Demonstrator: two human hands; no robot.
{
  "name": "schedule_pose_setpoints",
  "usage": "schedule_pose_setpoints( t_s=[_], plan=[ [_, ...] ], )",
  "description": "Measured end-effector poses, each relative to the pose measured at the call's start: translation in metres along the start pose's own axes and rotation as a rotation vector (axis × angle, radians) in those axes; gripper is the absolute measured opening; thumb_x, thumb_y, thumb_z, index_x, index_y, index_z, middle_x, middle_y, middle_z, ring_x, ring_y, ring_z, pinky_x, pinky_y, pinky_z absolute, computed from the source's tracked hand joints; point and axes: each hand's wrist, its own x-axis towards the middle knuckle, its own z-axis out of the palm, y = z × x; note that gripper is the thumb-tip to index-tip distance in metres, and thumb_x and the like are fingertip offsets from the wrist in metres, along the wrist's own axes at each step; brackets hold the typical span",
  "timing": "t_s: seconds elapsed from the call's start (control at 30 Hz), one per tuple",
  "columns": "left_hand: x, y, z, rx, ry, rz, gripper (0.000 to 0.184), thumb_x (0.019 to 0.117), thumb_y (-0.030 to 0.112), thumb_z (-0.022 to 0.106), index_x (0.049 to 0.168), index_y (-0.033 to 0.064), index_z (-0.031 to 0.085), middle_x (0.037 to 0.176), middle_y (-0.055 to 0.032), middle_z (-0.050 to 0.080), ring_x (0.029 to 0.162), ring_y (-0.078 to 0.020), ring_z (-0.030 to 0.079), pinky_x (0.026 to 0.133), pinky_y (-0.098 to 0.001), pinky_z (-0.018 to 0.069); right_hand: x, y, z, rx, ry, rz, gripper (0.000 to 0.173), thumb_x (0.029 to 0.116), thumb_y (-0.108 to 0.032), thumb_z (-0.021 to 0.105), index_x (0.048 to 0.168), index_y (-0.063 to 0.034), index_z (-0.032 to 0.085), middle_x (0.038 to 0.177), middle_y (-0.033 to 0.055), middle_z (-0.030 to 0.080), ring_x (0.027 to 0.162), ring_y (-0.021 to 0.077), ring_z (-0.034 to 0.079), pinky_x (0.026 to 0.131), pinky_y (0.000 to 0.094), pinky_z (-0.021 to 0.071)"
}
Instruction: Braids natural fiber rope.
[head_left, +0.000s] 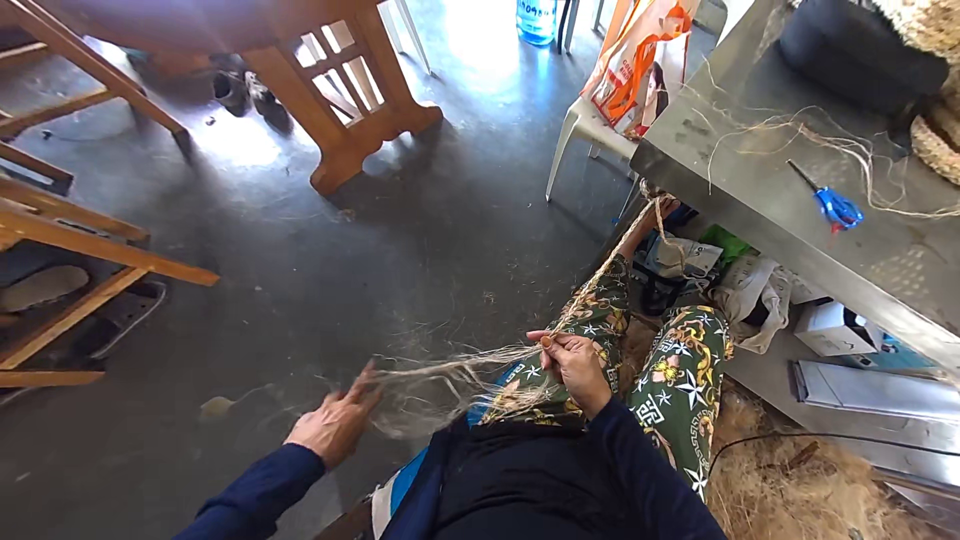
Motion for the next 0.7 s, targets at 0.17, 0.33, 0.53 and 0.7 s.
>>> schedule_pose_setpoints(
  t_s=[0.17,0.33,0.53,0.7],
  plan=[
    [-0.042,-0.007,-0.092,-0.630,-0.428,0.353,0.046,0.0958,0.010,0.063,0.141,0.0108,0.061,0.127,-0.0107,0.071,0.081,-0.0226,0.076,0.061,-0.0366,0.0627,0.003,0.005,-0.005,-0.020,-0.011,-0.005,0.024,0.1050,0.000,0.050,0.113,0.0099,0.070,0.061,-0.0024,0.061,0.045,-0.0010,0.044,0.044,0.0152,0.0363],
    [-0.059,-0.047,-0.128,-0.480,0.808,-0.088,0.031,0.1016,0.017,0.064,0.128,-0.0010,0.066,0.120,-0.0306,0.066,0.099,-0.0494,0.068,0.074,-0.0729,0.0516,-0.001,0.006,-0.010,-0.015,-0.042,-0.002,0.025,0.1047,0.001,0.049,0.118,0.0109,0.068,0.063,-0.0017,0.062,0.046,-0.0017,0.043,0.044,0.0151,0.0356],
    [-0.039,0.109,-0.117,-0.595,0.871,0.409,0.038,0.1001,0.014,0.065,0.134,-0.0030,0.063,0.128,-0.0238,0.066,0.115,-0.0379,0.067,0.100,-0.0573,0.0522,-0.010,0.000,-0.010,0.056,-0.139,0.000,0.036,0.1022,0.006,0.048,0.137,0.0126,0.053,0.072,0.0006,0.066,0.048,-0.0026,0.042,0.045,0.0142,0.0337],
    [0.005,0.201,-0.077,-0.933,0.299,0.687,0.054,0.1097,0.029,0.035,0.155,-0.0006,0.039,0.117,-0.0153,0.069,0.099,-0.0151,0.068,0.094,-0.0373,0.0544,-0.017,0.000,-0.013,0.106,-0.155,-0.004,0.034,0.1007,0.007,0.048,0.134,0.0125,0.053,0.074,0.0002,0.066,0.048,-0.0031,0.041,0.045,0.0143,0.0338]
  ],
)
